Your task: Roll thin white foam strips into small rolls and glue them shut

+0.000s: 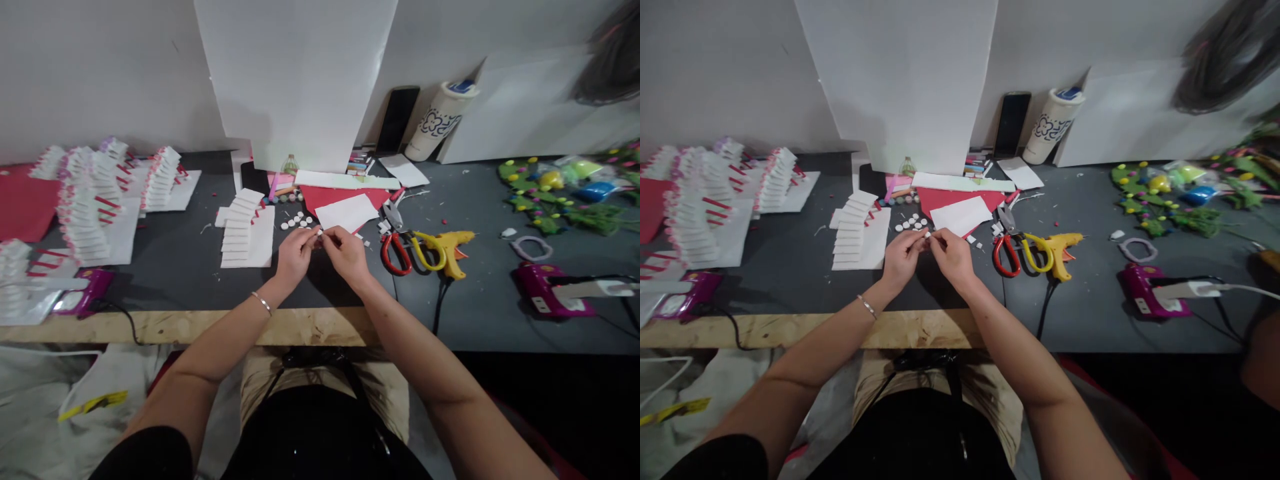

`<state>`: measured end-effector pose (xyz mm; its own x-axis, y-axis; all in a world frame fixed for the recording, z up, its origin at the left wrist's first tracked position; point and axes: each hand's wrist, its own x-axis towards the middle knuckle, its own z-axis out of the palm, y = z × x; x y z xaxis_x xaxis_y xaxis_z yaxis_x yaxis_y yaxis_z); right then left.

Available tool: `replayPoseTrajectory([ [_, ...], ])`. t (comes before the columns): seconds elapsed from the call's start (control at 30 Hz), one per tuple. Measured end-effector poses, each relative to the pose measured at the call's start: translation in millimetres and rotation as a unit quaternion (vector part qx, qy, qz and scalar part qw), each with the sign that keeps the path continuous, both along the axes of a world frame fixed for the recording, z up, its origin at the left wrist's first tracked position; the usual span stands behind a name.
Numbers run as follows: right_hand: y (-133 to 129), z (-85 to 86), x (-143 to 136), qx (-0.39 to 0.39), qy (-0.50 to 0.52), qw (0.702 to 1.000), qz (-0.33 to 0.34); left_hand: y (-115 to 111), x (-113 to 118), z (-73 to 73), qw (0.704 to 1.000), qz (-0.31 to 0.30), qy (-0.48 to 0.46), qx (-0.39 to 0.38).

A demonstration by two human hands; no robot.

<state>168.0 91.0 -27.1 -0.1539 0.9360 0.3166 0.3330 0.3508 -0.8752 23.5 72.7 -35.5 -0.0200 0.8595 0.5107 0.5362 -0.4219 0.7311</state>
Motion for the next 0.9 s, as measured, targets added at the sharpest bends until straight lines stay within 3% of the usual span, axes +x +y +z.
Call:
replayPoseTrajectory([
  [0.3,1.8,0.0,3.8,-0.002,-0.017,0.999,0.045,6.0,-11.4,-7.1,0.994,-0.052,-0.064,-0.067],
  [0.43,2.6,1.9,4.9,-0.066,0.046,0.995,0.054,5.4,-10.0,-6.1,0.997,-0.045,-0.046,-0.050],
  [0.63,7.2,1.1,4.5,-0.192,0.150,0.966,0.088,2.5,-5.7,-2.6,0.995,-0.043,-0.070,-0.052],
  [0.9,4.1,5.5,5.9,-0.208,0.146,0.965,0.066,-0.8,-3.6,1.8,0.999,-0.007,-0.034,-0.038],
])
